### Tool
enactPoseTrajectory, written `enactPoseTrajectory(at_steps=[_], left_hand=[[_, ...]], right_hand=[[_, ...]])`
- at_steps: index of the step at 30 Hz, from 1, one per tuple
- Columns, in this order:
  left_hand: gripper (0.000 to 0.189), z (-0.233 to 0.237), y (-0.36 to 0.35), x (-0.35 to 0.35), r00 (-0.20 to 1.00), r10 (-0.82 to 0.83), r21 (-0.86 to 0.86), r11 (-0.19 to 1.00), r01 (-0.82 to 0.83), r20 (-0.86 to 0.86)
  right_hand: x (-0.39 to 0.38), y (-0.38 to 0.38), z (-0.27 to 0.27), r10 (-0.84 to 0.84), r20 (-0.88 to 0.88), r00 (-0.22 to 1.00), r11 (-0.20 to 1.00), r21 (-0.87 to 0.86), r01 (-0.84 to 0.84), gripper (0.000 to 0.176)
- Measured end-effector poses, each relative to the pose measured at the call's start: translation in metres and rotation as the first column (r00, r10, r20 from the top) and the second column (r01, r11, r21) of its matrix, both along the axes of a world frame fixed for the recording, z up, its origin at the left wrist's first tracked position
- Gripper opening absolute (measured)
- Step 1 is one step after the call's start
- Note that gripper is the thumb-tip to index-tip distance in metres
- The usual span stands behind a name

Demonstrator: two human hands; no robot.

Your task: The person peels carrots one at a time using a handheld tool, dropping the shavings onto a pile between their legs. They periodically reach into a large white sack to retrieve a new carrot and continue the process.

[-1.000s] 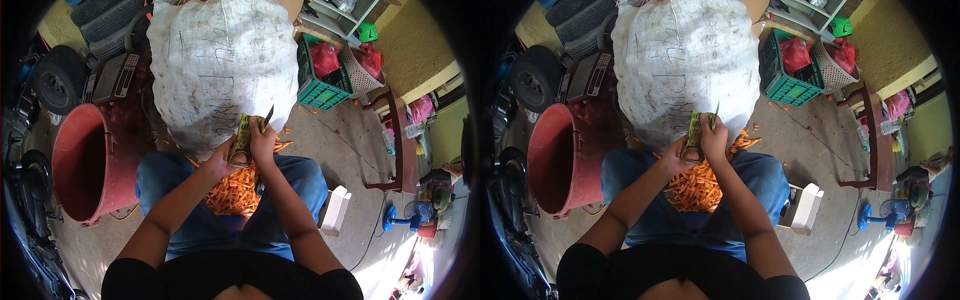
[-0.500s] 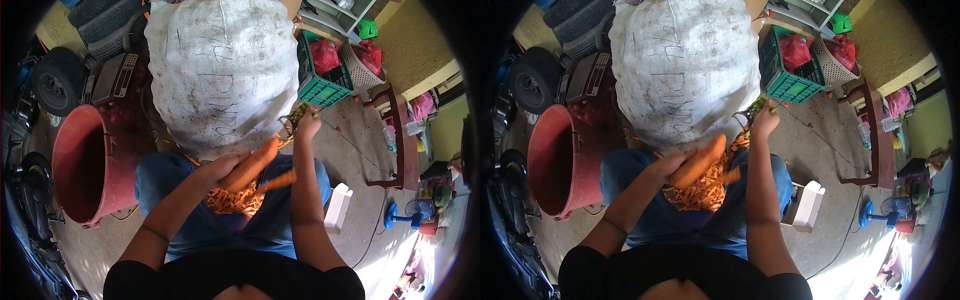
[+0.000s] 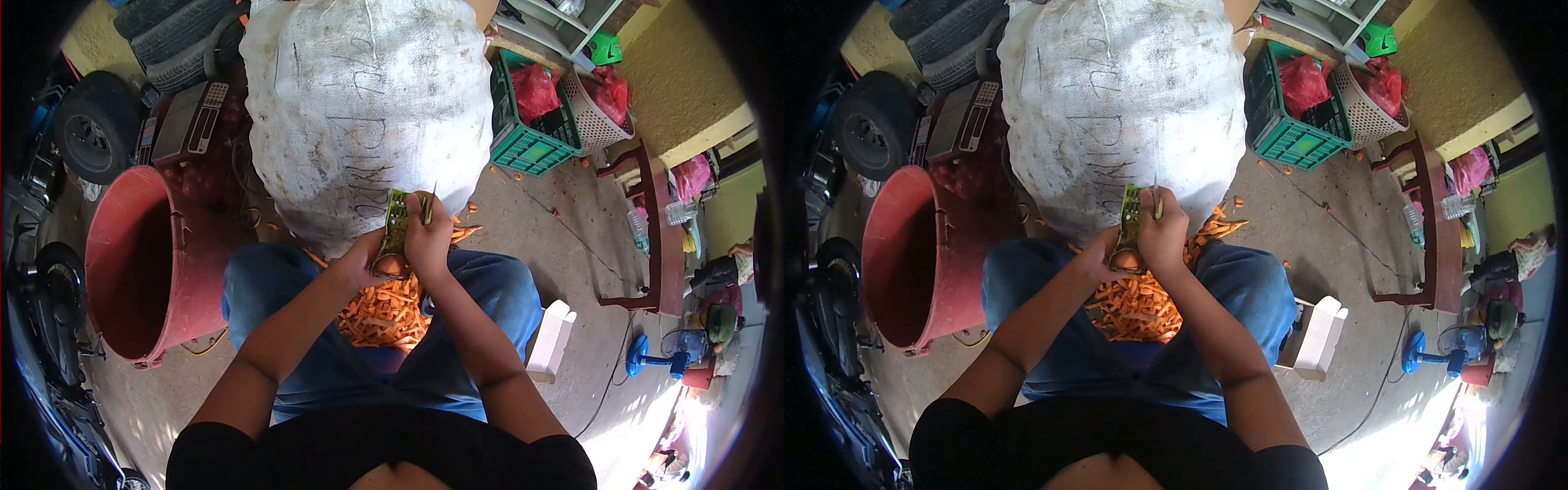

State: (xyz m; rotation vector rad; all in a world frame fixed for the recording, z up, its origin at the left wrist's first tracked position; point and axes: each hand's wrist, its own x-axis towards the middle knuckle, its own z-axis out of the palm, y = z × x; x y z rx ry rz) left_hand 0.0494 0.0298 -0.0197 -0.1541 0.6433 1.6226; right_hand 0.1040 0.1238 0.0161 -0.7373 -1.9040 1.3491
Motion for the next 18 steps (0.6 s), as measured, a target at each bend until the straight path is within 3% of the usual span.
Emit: enactPoseTrajectory(at_steps=[4, 6, 7, 8, 9, 10, 11, 12, 13, 14, 16, 17, 18], left_hand=[[0.024, -0.019, 0.006, -0.004, 0.999, -0.011, 0.079, 0.997, 0.008, 0.034], [0.028, -0.038, 0.006, -0.014, 0.973, -0.228, 0.317, 0.922, 0.222, -0.02], [0.028, -0.033, 0.004, -0.007, 0.974, -0.225, 0.318, 0.922, 0.219, -0.02], [0.033, 0.006, 0.0, 0.008, 0.953, -0.267, 0.002, 0.963, 0.27, -0.144], [0.038, 0.031, -0.003, 0.017, 0.908, -0.341, -0.317, 0.912, 0.258, -0.243], [0.038, 0.039, -0.004, 0.017, 0.907, -0.342, -0.318, 0.912, 0.259, -0.244], [0.038, 0.045, -0.006, 0.016, 0.912, -0.293, -0.264, 0.939, 0.218, -0.288], [0.038, 0.047, -0.006, 0.014, 0.914, -0.24, -0.205, 0.962, 0.179, -0.329], [0.04, 0.033, -0.005, 0.005, 0.936, -0.178, -0.019, 0.983, 0.181, -0.304], [0.04, 0.018, -0.004, -0.003, 0.937, -0.177, -0.015, 0.983, 0.181, -0.302], [0.039, -0.009, -0.002, -0.016, 0.982, -0.17, 0.142, 0.973, 0.18, -0.083], [0.04, -0.021, 0.002, -0.016, 0.984, -0.142, 0.085, 0.985, 0.152, -0.112], [0.04, -0.018, 0.004, -0.014, 0.984, -0.139, 0.083, 0.985, 0.148, -0.112]], right_hand=[[0.0, 0.006, -0.004, -0.071, 0.1, 0.992, 0.994, 0.087, 0.062, 0.022], [-0.005, 0.021, -0.012, -0.202, 0.109, 0.973, 0.966, 0.189, 0.179, 0.021], [-0.006, 0.039, -0.018, -0.293, 0.099, 0.951, 0.929, 0.267, 0.258, 0.021], [-0.007, 0.067, -0.025, -0.376, 0.078, 0.923, 0.909, 0.226, 0.351, 0.022], [-0.004, 0.093, -0.028, -0.462, 0.052, 0.886, 0.85, 0.31, 0.425, 0.022], [-0.003, 0.113, -0.034, -0.605, 0.069, 0.793, 0.724, 0.463, 0.511, 0.021], [0.001, 0.12, -0.026, -0.579, 0.007, 0.815, 0.776, 0.312, 0.548, 0.021], [0.001, 0.119, -0.023, -0.582, 0.007, 0.813, 0.774, 0.311, 0.551, 0.021], [0.002, 0.116, -0.018, -0.555, -0.035, 0.831, 0.804, 0.234, 0.546, 0.022], [0.002, 0.112, -0.014, -0.526, -0.081, 0.847, 0.832, 0.158, 0.532, 0.024], [-0.003, 0.078, 0.001, -0.381, -0.12, 0.917, 0.915, 0.094, 0.392, 0.022], [-0.003, 0.056, 0.013, -0.293, -0.037, 0.955, 0.955, -0.058, 0.291, 0.023], [-0.005, 0.041, 0.01, -0.207, -0.109, 0.972, 0.976, -0.097, 0.197, 0.024]])
